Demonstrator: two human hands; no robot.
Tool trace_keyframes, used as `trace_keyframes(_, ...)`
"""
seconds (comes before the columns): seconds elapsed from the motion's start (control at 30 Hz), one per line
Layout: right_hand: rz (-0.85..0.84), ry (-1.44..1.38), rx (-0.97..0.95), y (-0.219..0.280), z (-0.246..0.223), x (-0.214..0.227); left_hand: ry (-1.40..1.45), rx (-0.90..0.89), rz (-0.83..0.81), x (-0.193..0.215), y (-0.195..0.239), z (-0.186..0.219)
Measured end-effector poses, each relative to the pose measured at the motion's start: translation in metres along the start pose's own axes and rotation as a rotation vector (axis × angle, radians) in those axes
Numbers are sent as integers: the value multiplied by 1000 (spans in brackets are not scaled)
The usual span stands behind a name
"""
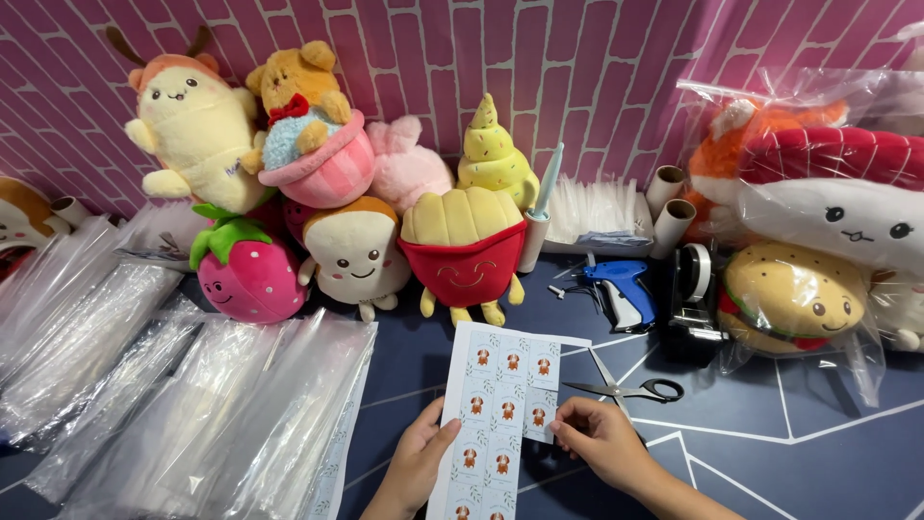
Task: Cutting a paper tag from a sheet and attaching it to a plush toy using a tagging gun.
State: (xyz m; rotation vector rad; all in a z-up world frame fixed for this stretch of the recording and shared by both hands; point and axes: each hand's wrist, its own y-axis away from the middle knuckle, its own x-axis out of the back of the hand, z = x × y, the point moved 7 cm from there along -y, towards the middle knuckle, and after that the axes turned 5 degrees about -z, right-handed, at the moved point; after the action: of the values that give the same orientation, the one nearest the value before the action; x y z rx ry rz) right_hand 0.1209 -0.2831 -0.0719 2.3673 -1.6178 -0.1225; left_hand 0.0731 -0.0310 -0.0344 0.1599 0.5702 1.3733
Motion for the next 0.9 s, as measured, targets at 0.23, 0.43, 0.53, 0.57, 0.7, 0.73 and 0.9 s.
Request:
trace_keyframes(0.23,-25,32,-11,2,-4,-3,26,-130,159,20,-5,-8)
trace_keyframes(0.43,-54,79,0,2,-5,-3,-35,-170,270,27,-5,-11)
trace_keyframes(0.53,-45,127,-6,1,-3,-1,-239,-266,318,43,-9,-13)
trace_keyframes(0.57,-54,129,15,-1,0,0,-98,-303,382,53,-9,-11)
trace_keyframes(0.7,-62,73,-27,-4,7,3,-9,-246,457,72,19,27)
trace_keyframes(0.73,-72,76,-28,-4,7,2,-5,-246,466,68,25,35)
trace_keyframes(0.9,-68,75,4,-4,3,3,-718,65,429,56,30,33)
